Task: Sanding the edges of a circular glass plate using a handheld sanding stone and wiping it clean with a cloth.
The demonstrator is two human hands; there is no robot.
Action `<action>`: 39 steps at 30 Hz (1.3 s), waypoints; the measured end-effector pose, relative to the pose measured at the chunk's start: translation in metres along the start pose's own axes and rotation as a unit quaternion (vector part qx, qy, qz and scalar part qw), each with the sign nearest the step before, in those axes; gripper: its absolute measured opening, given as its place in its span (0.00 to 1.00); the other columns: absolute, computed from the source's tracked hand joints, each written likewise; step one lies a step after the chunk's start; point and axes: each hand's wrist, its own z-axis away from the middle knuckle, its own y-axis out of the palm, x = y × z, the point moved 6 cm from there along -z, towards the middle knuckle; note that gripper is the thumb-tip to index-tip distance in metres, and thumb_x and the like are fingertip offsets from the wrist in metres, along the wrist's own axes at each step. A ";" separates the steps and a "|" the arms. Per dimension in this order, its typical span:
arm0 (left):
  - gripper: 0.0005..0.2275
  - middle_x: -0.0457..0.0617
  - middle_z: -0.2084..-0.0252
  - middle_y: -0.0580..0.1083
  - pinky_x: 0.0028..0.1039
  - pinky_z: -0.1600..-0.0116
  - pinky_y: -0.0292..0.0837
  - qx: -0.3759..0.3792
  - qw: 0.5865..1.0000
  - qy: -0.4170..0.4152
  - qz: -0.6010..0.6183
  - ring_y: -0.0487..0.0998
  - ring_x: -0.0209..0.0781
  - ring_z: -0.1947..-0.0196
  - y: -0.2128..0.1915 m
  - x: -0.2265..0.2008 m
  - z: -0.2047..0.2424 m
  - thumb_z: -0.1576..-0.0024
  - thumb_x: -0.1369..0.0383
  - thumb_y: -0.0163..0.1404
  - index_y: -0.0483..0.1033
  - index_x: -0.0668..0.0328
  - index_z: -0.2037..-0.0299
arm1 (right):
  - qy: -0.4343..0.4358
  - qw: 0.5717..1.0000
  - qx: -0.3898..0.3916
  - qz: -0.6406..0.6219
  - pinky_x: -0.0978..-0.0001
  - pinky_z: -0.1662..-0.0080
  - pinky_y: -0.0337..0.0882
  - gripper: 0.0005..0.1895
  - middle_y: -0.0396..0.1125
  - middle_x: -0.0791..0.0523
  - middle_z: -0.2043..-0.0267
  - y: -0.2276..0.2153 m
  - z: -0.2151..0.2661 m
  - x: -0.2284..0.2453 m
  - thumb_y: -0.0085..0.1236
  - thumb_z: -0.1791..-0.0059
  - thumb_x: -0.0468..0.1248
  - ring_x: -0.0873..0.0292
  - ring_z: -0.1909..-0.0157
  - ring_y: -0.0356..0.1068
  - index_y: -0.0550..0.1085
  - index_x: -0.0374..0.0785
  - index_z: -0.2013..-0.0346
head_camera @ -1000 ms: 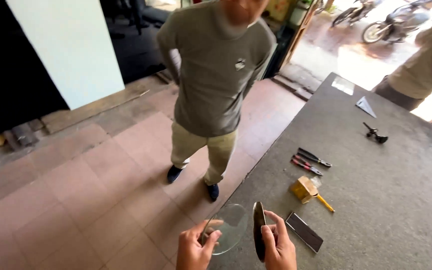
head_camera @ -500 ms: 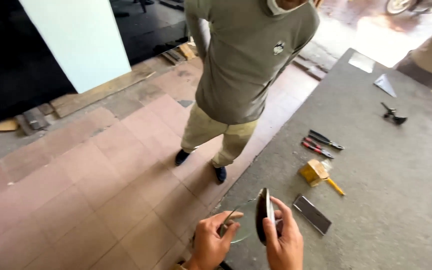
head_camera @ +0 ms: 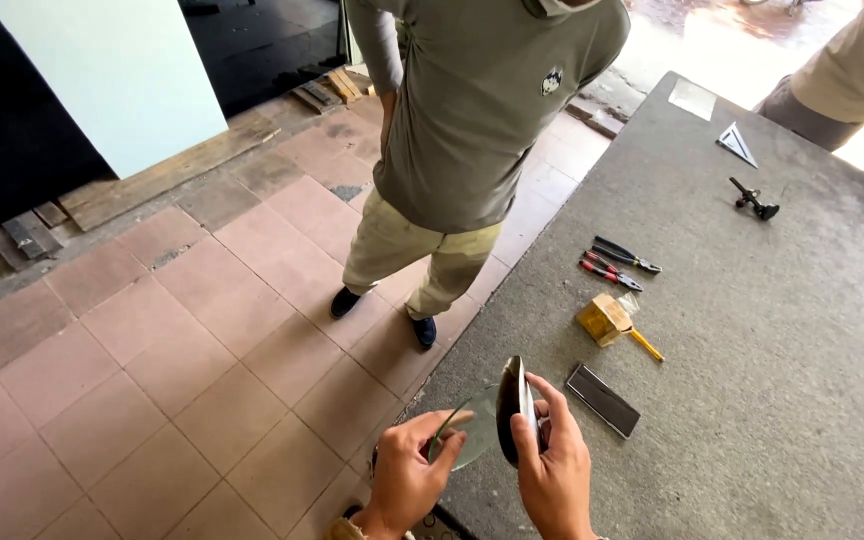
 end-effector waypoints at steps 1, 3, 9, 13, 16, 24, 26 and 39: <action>0.11 0.40 0.56 0.90 0.26 0.69 0.76 -0.002 1.000 0.013 0.002 0.79 0.30 0.75 0.000 -0.002 -0.002 0.38 0.63 0.58 0.91 0.46 0.48 | -0.014 1.000 -0.008 -0.005 0.65 0.53 0.69 0.29 0.73 0.62 0.59 -0.001 -0.001 0.001 0.51 0.47 0.57 0.59 0.61 0.74 0.74 0.61 0.31; 0.11 0.39 0.59 0.89 0.26 0.70 0.74 -0.003 1.000 0.019 0.000 0.77 0.30 0.75 0.002 -0.001 -0.001 0.38 0.64 0.59 0.91 0.46 0.48 | -0.002 1.000 -0.005 -0.014 0.65 0.55 0.69 0.30 0.72 0.62 0.59 -0.002 -0.001 0.001 0.50 0.47 0.58 0.59 0.61 0.73 0.74 0.61 0.31; 0.12 0.41 0.59 0.89 0.28 0.67 0.77 -0.001 1.000 0.031 0.000 0.81 0.32 0.70 0.005 0.002 0.000 0.38 0.64 0.59 0.90 0.48 0.46 | 0.035 0.999 0.004 -0.037 0.65 0.59 0.71 0.30 0.72 0.62 0.60 -0.004 0.003 0.003 0.50 0.47 0.57 0.61 0.64 0.73 0.75 0.61 0.31; 0.13 0.43 0.59 0.89 0.32 0.60 0.82 -0.021 0.996 0.084 -0.020 0.89 0.39 0.63 0.008 0.011 -0.002 0.37 0.60 0.56 0.90 0.50 0.48 | 0.035 0.999 0.001 -0.027 0.67 0.60 0.66 0.30 0.71 0.64 0.63 -0.004 0.001 0.006 0.51 0.47 0.58 0.64 0.71 0.66 0.75 0.63 0.30; 0.12 0.36 0.61 0.90 0.27 0.67 0.75 0.002 0.999 -0.034 -0.027 0.81 0.31 0.75 0.011 0.022 -0.003 0.41 0.61 0.58 0.94 0.37 0.51 | 0.052 0.999 -0.011 -0.002 0.70 0.58 0.67 0.30 0.71 0.67 0.64 0.001 -0.002 -0.011 0.52 0.50 0.60 0.63 0.69 0.68 0.78 0.68 0.33; 0.19 0.32 0.70 0.86 0.22 0.64 0.79 0.016 0.994 -0.028 -0.103 0.85 0.28 0.72 0.030 0.054 -0.018 0.49 0.45 0.50 0.93 0.20 0.54 | 0.078 0.997 -0.019 -0.013 0.75 0.51 0.71 0.34 0.78 0.70 0.58 0.017 -0.006 -0.026 0.63 0.59 0.59 0.69 0.58 0.74 0.81 0.79 0.36; 0.27 0.35 0.70 0.86 0.27 0.66 0.77 0.027 0.994 -0.064 -0.084 0.86 0.29 0.71 0.037 0.062 -0.018 0.49 0.32 0.44 0.94 0.24 0.57 | 0.044 0.999 -0.009 0.025 0.74 0.40 0.74 0.36 0.82 0.70 0.48 0.019 -0.001 -0.021 0.64 0.62 0.61 0.70 0.42 0.81 0.80 0.83 0.37; 0.11 0.36 0.80 0.76 0.23 0.67 0.72 -0.003 0.990 -0.095 -0.101 0.75 0.27 0.77 0.060 0.053 -0.023 0.55 0.61 0.56 0.94 0.30 0.73 | -0.060 0.991 -0.116 0.007 0.64 0.43 0.75 0.29 0.79 0.69 0.40 0.018 -0.024 -0.050 0.64 0.54 0.57 0.62 0.40 0.78 0.78 0.68 0.37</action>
